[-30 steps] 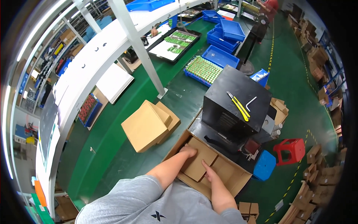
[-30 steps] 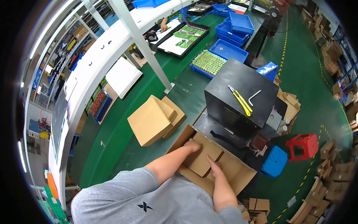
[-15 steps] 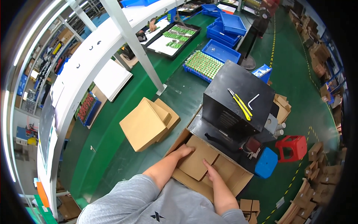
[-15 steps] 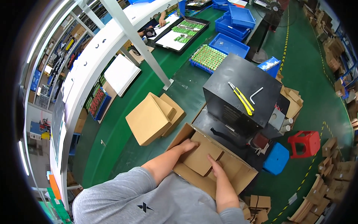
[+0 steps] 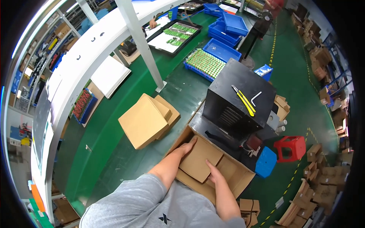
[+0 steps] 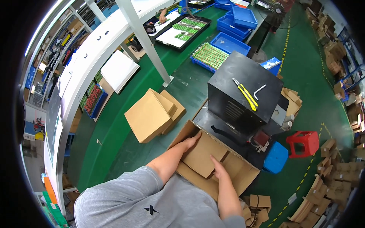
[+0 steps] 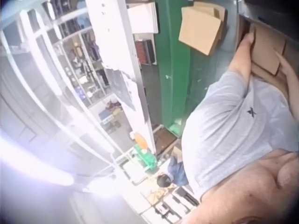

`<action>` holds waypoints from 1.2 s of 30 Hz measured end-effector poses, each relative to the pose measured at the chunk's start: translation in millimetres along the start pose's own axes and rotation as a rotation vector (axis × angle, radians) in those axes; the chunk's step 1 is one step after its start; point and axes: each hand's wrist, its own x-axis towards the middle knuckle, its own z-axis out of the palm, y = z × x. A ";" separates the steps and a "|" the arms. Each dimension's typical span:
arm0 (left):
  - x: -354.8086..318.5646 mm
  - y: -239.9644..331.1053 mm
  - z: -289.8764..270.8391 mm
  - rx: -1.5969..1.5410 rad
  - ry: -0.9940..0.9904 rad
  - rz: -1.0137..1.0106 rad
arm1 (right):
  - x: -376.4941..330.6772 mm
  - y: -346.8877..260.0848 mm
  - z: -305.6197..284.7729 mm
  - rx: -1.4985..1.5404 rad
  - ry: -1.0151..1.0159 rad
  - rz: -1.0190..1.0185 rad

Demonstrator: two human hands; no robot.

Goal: Folding and preparing cardboard boxes for packaging components on a production line.

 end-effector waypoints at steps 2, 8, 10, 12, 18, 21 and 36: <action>-1.9 -4.5 4.3 -0.085 0.013 0.000 | -26.9 -11.5 16.7 -0.133 0.114 0.037; -10.2 -14.0 16.5 -0.235 -0.013 0.076 | -60.3 6.6 42.7 -0.363 0.289 -0.213; -8.4 -16.6 19.2 -0.313 -0.114 0.035 | -78.4 5.7 61.4 -0.456 0.375 -0.312; 2.7 -26.0 20.5 -0.398 -0.205 -0.005 | -112.1 -7.9 89.5 -0.727 0.571 -0.363; 16.7 -35.0 40.5 -0.526 -0.508 0.000 | -168.8 -17.5 137.1 -1.036 0.536 -0.616; 16.9 -38.5 36.8 -0.513 -0.559 0.013 | -189.0 -19.9 149.0 -1.128 0.471 -0.664; -31.1 50.9 75.1 -0.471 -0.878 0.086 | -237.4 -62.4 60.5 -1.110 1.343 -1.142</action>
